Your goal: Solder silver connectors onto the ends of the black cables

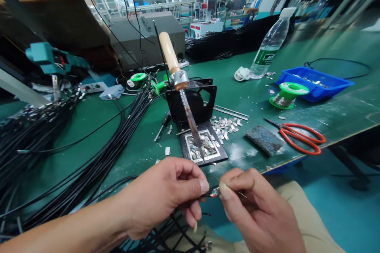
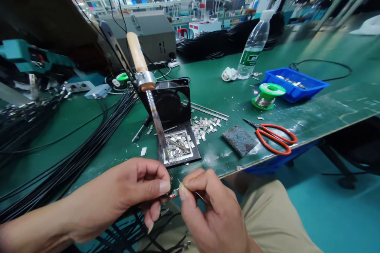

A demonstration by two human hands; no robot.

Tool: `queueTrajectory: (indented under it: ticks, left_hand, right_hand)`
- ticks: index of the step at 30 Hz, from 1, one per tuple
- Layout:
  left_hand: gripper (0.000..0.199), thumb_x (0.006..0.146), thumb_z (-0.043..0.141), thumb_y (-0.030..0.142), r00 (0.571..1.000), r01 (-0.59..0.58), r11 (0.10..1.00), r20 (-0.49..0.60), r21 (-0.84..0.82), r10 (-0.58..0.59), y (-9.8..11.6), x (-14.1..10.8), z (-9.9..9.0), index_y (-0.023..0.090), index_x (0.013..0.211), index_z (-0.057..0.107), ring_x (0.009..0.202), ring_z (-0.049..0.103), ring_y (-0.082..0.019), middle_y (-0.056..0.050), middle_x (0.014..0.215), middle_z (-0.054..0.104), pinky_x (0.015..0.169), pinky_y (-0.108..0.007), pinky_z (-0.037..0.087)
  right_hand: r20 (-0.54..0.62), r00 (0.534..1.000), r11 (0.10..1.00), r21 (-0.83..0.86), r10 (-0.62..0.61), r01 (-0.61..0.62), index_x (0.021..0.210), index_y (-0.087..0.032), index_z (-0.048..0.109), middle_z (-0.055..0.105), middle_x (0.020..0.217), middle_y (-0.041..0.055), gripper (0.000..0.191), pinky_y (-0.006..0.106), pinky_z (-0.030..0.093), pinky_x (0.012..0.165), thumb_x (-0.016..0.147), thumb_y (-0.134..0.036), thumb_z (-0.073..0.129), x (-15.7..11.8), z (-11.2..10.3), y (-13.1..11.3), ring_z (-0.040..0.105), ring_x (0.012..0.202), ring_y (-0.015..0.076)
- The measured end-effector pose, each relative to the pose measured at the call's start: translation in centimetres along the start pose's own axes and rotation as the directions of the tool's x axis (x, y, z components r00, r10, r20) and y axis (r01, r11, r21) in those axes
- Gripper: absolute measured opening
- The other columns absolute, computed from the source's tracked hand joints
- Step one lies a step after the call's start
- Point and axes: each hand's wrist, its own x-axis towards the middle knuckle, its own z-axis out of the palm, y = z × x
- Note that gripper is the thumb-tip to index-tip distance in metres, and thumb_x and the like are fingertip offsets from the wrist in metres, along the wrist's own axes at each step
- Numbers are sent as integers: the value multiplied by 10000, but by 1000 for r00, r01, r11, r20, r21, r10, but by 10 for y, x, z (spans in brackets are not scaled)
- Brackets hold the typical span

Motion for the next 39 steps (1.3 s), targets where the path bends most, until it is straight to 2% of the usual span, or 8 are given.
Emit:
queueTrajectory:
  ticks: [4,8,17,23,27,33,39]
  left_hand:
    - [490,627,883,484,999,2,1000,34,-23,-1,0,0,1,124,781,588,531,570,-73,14,657,623,545,-185,501]
    - [494,624,882,490,999,11,1000,39,-11,-11,0,1,1,114,785,605,527,569,-73,4,631,622,554,-180,491]
    - [458,644,870,466,1000,3,1000,12,31,-4,1,-1,2,116,807,624,555,571,-84,1,615,631,595,-197,489]
    - [389,712,822,449,1000,-26,994,12,103,25,-1,0,2,123,816,635,578,579,-90,0,628,645,632,-214,505]
    - [334,731,807,409,999,-51,991,-4,123,51,-3,0,2,126,804,645,582,587,-92,-7,637,661,632,-208,504]
    - [308,699,819,377,997,-60,989,-35,133,66,-3,-2,5,129,779,654,573,566,-90,5,606,637,615,-194,484]
    - [346,698,812,422,998,-53,986,-29,161,59,-2,-1,4,131,782,645,578,566,-90,-5,615,648,605,-182,457]
  right_hand:
    - [-3,1000,1000,7,-2,2,869,-197,513,572,755,-35,160,106,448,498,961,-67,523,0,-1,2,514,570,29]
    - [10,1000,1000,2,13,-13,882,-198,518,583,767,-34,144,104,456,503,964,-81,530,0,-2,3,525,577,28]
    - [-6,1000,1000,-13,-3,3,839,-182,519,580,732,-21,151,114,459,504,961,-94,531,2,1,0,547,595,42]
    - [15,1000,1000,-14,14,-14,842,-177,523,602,745,5,144,134,476,521,965,-102,522,2,1,1,585,637,64]
    - [21,1000,1000,-5,8,-8,848,-186,512,594,749,-13,148,123,481,544,963,-93,517,2,0,1,585,656,56]
    - [21,1000,1000,-10,-5,5,844,-186,514,597,753,-16,144,127,498,557,960,-100,521,2,0,1,587,653,55]
    - [11,1000,1000,5,27,-27,812,-171,531,606,721,6,156,138,472,502,950,-98,533,2,1,-3,585,614,68]
